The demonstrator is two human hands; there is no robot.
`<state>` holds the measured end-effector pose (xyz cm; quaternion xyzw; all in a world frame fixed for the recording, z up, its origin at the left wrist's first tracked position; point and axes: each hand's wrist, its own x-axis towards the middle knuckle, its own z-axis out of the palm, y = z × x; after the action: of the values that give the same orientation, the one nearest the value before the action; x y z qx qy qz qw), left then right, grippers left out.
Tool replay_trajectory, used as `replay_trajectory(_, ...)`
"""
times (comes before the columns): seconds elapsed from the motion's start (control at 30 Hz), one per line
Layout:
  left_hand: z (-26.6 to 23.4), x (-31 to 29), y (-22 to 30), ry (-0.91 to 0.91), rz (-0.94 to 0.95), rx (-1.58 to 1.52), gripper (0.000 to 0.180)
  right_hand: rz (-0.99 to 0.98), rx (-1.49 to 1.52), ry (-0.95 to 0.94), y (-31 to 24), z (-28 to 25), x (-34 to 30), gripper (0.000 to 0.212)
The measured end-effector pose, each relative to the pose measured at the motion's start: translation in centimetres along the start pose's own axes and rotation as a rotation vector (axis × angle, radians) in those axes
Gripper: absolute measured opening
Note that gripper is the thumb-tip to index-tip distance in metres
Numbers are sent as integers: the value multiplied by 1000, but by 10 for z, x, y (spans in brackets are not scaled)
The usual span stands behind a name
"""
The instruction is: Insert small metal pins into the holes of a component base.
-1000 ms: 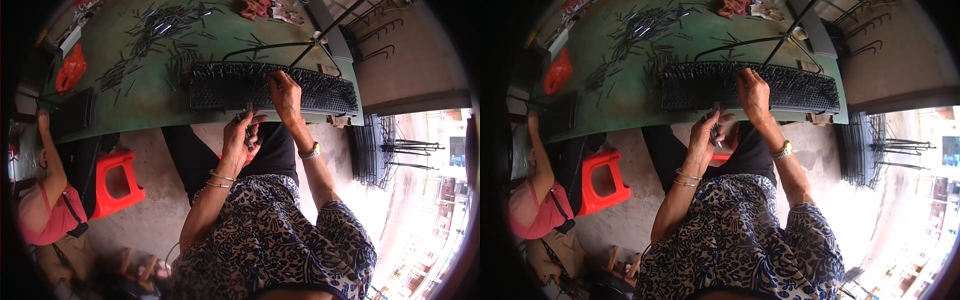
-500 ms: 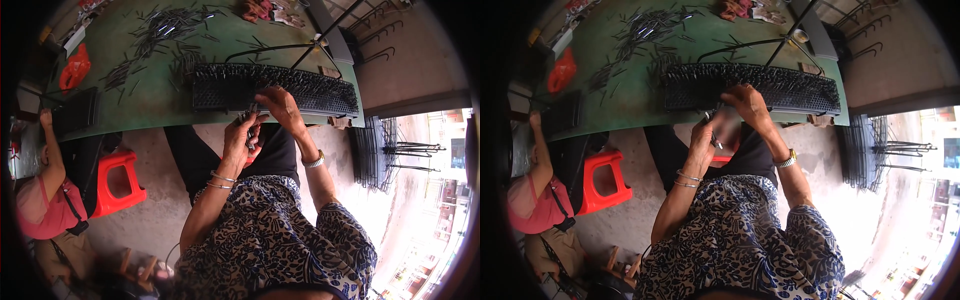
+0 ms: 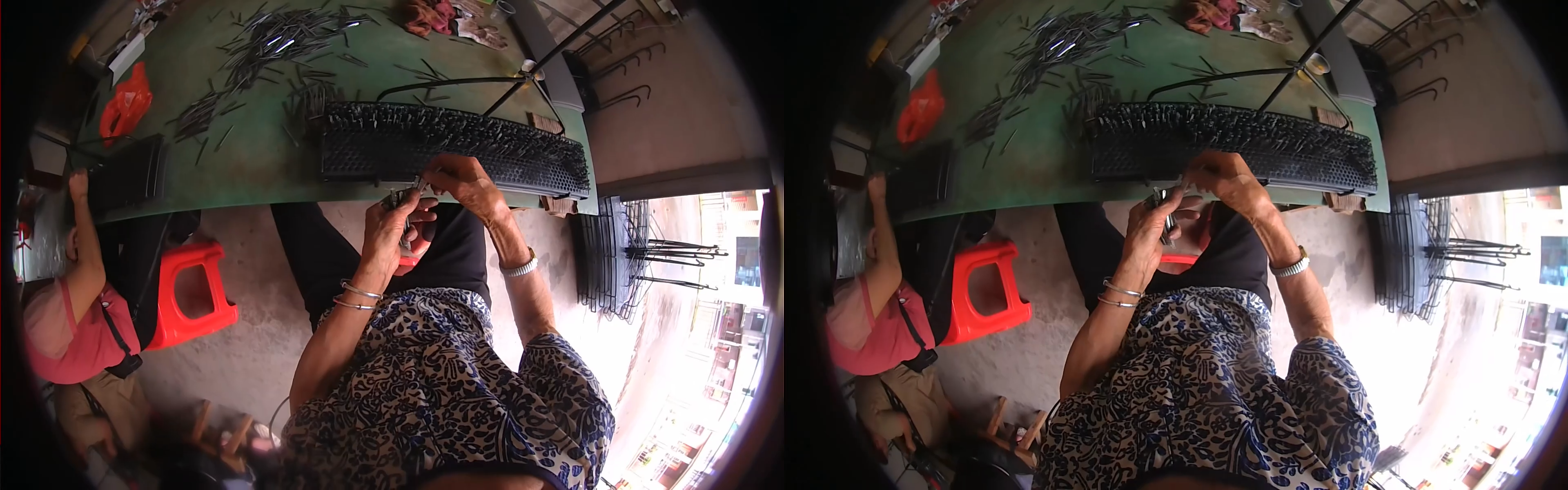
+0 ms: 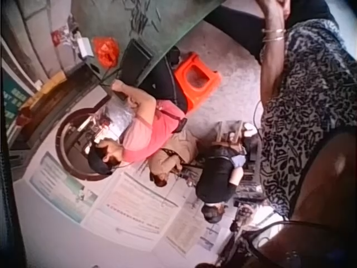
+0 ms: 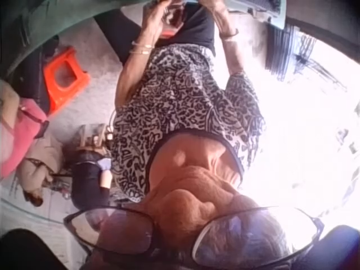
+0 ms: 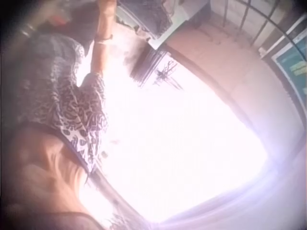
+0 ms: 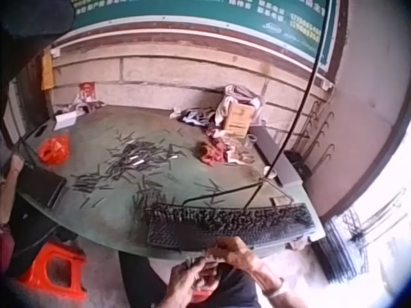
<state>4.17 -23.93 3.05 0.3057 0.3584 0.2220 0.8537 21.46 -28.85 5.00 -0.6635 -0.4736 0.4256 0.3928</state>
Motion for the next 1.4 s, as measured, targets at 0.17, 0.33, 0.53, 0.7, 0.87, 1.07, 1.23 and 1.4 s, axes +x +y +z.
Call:
replay_trajectory(0.17,0,0,0,24,47,12,22,36,206,132,-8,15,-1,19)
replay_trajectory(0.33,-2,0,2,37,32,-42,21,6,183,148,-5,17,2,19)
replay_trajectory(0.53,-5,5,6,21,-4,1,22,-17,171,207,-7,11,6,16)
replay_trajectory(0.7,-8,13,1,33,-130,-241,29,-190,-141,668,-23,12,25,14)
replay_trajectory(0.87,-2,17,-7,20,-230,-343,30,-255,-377,744,7,11,49,12)
replay_trajectory(1.07,-13,20,-16,-33,-225,-318,35,-363,-520,734,14,15,55,10)
replay_trajectory(1.23,-12,17,-16,-92,-205,-331,34,-348,-572,735,13,12,55,10)
replay_trajectory(1.4,-14,14,-15,-92,-194,-350,33,-302,-460,682,10,11,55,10)
